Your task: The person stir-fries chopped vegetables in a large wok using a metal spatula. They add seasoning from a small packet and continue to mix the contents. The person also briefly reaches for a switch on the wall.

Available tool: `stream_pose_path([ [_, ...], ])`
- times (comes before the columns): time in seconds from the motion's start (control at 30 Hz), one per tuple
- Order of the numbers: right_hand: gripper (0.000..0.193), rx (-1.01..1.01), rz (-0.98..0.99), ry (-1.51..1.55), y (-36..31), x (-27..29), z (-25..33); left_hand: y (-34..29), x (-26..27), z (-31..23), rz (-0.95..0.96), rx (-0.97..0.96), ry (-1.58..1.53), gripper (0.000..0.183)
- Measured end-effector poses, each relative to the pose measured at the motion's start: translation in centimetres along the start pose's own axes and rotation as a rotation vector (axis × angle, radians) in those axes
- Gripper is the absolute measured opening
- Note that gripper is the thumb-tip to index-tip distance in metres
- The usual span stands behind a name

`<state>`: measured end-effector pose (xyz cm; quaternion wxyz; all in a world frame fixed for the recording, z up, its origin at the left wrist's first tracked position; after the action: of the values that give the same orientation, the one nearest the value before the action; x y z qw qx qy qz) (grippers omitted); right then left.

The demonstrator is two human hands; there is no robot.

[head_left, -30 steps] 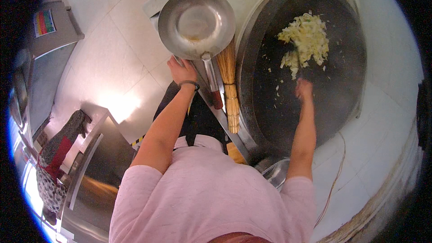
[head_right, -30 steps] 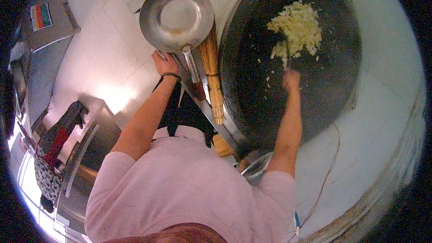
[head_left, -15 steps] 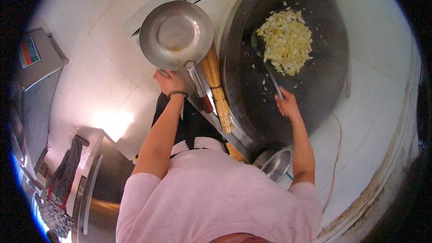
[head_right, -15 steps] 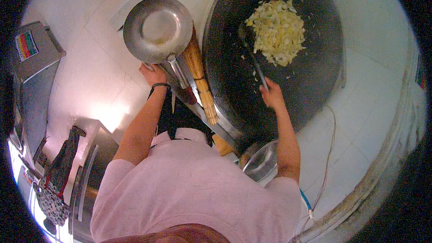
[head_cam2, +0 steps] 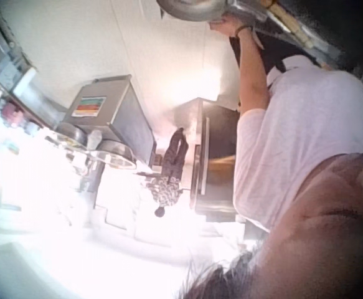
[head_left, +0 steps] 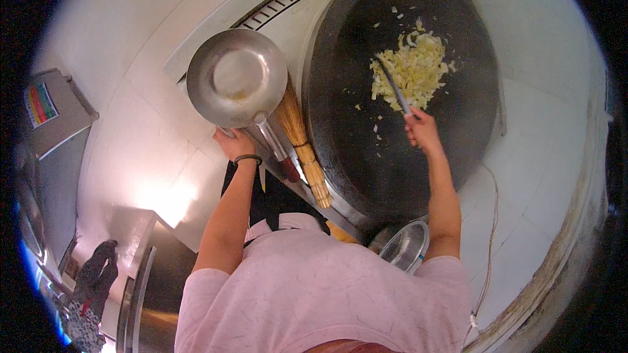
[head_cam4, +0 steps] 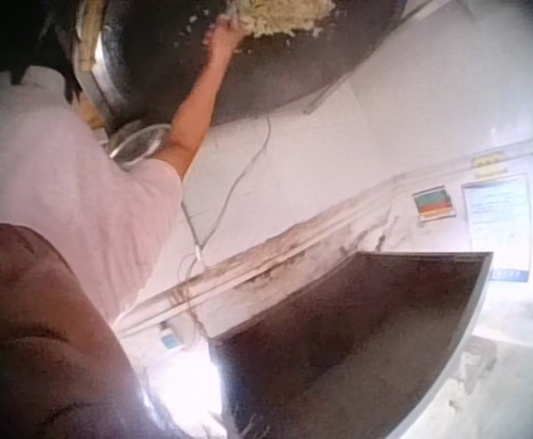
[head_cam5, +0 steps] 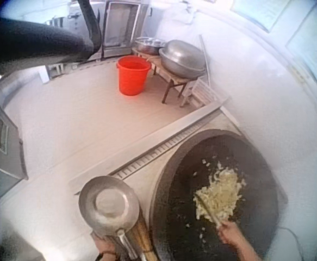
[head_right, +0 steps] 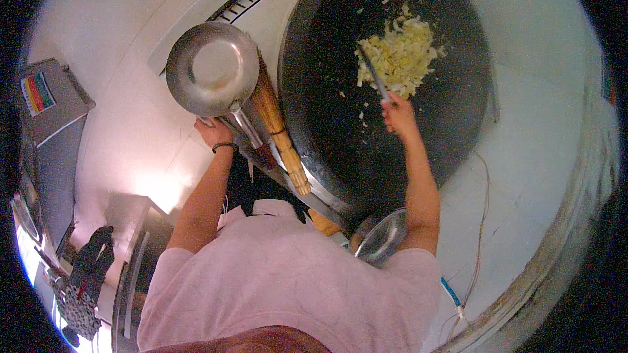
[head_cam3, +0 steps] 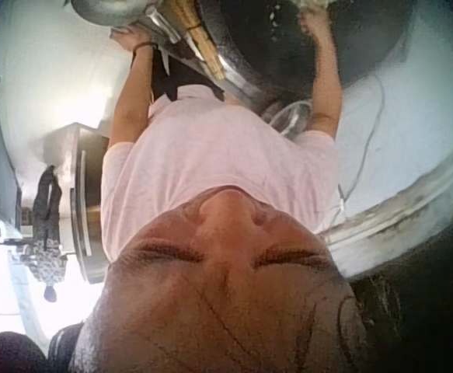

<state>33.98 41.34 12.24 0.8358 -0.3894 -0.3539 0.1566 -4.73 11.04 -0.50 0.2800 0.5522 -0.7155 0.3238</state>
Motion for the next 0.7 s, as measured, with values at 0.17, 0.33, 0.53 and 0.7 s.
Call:
stream_pose_path([
  [0.17, 0.039, 0.107, -0.144, -0.189, 6.4, -3.4, 4.6, -0.1, 0.3, -0.5, 0.026, 0.024, -0.047, 0.042],
  [0.33, 0.022, 0.001, -0.329, -0.111, 19.5, 9.7, 3.8, 0.1, -0.5, -0.2, -0.019, -0.009, -0.05, 0.042],
  [0.53, 0.031, 0.054, -0.147, 0.792, 15.4, 18.0, -1.6, 0.0, -0.3, -0.3, 0.01, -0.019, 0.0, 0.042],
  [0.7, 0.029, 0.027, -0.232, 0.53, 16.0, 15.9, -4.0, -0.1, -0.1, 0.2, -0.029, -0.028, -0.021, 0.04],
])
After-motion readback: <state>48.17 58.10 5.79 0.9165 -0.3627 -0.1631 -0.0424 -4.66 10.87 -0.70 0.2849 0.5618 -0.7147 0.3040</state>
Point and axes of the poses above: each hand's wrist, its own y-axis towards the middle knuckle, its own x-axis out of the back of the hand, z = x × y, the point moved 8 cm from there along y, towards the middle knuckle, and after that the axes turned 3 degrees about -y, right-handed, at the moved point
